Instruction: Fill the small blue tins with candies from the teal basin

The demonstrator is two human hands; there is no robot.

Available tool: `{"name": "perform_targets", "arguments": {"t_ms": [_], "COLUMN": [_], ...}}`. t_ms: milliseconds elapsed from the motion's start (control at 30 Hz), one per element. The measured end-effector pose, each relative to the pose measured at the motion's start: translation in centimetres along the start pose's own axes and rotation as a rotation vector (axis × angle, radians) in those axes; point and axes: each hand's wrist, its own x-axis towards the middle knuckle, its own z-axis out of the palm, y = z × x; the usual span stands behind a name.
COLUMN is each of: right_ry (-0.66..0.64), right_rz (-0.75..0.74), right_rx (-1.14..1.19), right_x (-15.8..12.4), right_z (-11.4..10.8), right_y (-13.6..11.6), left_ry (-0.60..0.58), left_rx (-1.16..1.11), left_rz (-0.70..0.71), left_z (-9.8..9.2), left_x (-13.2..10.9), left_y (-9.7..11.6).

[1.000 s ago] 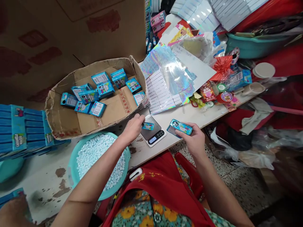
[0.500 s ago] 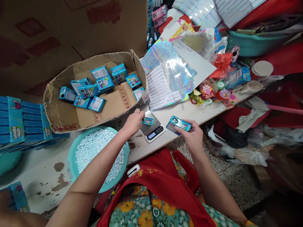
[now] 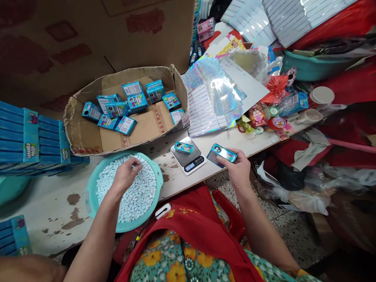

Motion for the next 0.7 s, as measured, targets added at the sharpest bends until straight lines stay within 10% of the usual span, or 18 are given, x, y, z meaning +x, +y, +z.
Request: {"name": "perform_targets", "arguments": {"t_ms": [200, 433, 700], "right_ry": [-0.029, -0.015, -0.058], "right_rz": [0.006, 0.003, -0.001], "right_rx": [0.046, 0.042, 0.083], "right_x": [-0.6, -0.7, 0.9], "right_z": [0.8, 0.7, 0.5], "right_y": [0.0, 0.6, 2.4], "left_ry": [-0.025, 0.001, -0.099], "left_rx": [0.497, 0.666, 0.268], "left_rz": [0.045, 0.044, 0.585], "left_z": [-0.5, -0.2, 9.6], "left_x": [-2.1, -2.9, 4.5], "left_y": [-4.1, -1.5, 6.0]}}
